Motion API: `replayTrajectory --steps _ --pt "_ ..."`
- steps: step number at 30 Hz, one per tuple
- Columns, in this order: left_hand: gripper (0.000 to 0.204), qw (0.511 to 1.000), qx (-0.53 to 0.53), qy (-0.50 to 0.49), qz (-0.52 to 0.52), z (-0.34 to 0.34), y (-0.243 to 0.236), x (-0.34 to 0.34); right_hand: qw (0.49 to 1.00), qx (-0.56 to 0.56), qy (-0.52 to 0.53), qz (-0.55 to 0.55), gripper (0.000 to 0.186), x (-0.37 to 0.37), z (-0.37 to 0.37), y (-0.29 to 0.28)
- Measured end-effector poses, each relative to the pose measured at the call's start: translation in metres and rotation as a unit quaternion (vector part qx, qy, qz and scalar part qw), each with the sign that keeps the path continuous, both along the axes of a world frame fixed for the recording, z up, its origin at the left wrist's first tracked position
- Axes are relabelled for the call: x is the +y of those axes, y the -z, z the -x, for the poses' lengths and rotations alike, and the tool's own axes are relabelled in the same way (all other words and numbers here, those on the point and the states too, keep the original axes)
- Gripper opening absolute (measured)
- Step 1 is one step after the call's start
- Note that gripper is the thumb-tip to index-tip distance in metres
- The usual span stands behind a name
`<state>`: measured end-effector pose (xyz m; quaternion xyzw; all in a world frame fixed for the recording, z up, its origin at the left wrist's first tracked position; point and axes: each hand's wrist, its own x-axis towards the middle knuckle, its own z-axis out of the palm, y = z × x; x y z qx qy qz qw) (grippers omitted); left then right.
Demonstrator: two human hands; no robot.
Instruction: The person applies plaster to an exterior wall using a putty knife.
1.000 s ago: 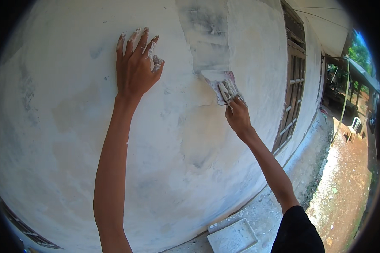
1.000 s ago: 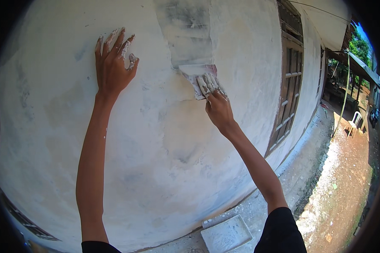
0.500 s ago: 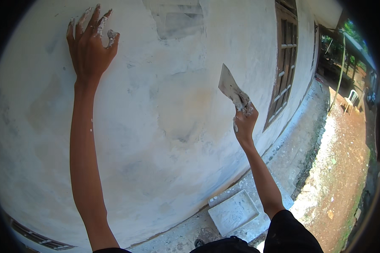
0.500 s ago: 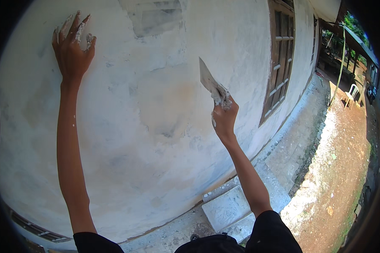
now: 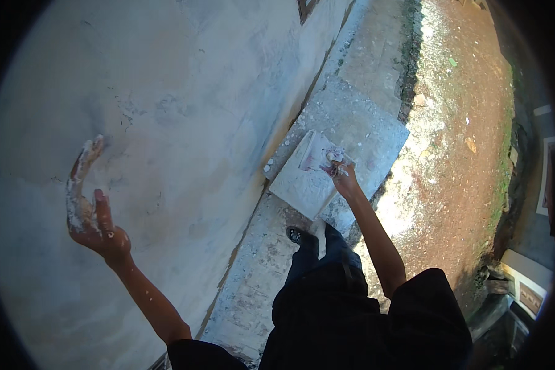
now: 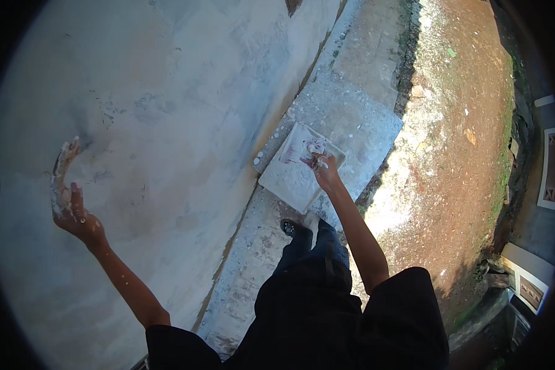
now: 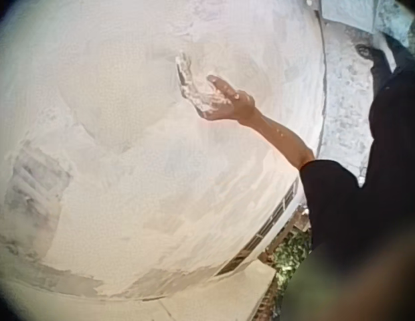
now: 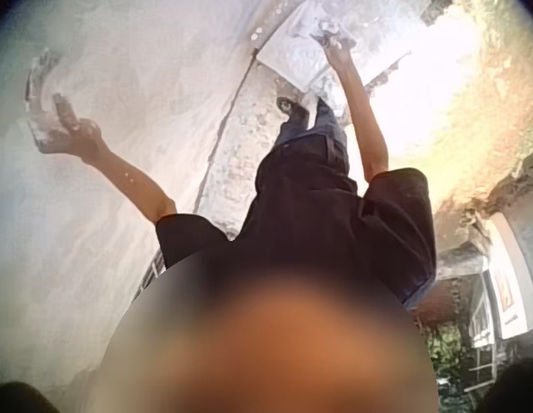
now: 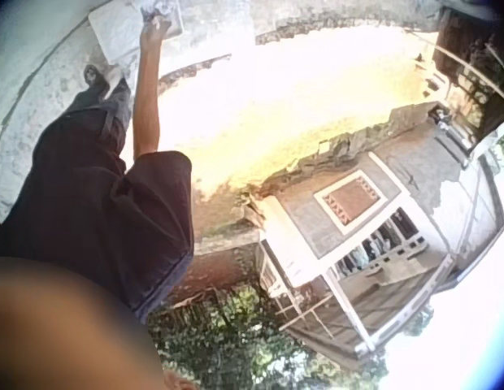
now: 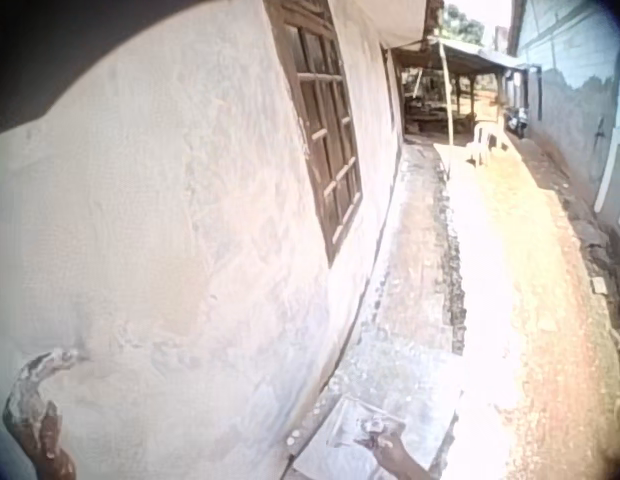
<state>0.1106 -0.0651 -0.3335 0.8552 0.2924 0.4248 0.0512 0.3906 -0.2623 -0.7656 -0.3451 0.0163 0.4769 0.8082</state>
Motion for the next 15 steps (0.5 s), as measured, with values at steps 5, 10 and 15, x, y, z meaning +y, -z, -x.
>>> replayTrajectory --steps 5,10,15 --pt "0.03 0.85 0.127 0.102 0.501 -0.037 0.338 -0.071 0.976 -0.078 -0.022 0.202 0.028 -0.072 0.026 0.121" --pt "0.02 0.724 0.144 -0.043 0.673 0.021 0.568 -0.128 0.865 -0.209 -0.062 0.452 0.034 -0.113 0.057 0.243" --pt "0.023 0.6 0.097 -0.178 0.774 0.001 0.66 -0.169 0.789 -0.418 -0.105 0.437 0.03 -0.093 0.041 0.296"
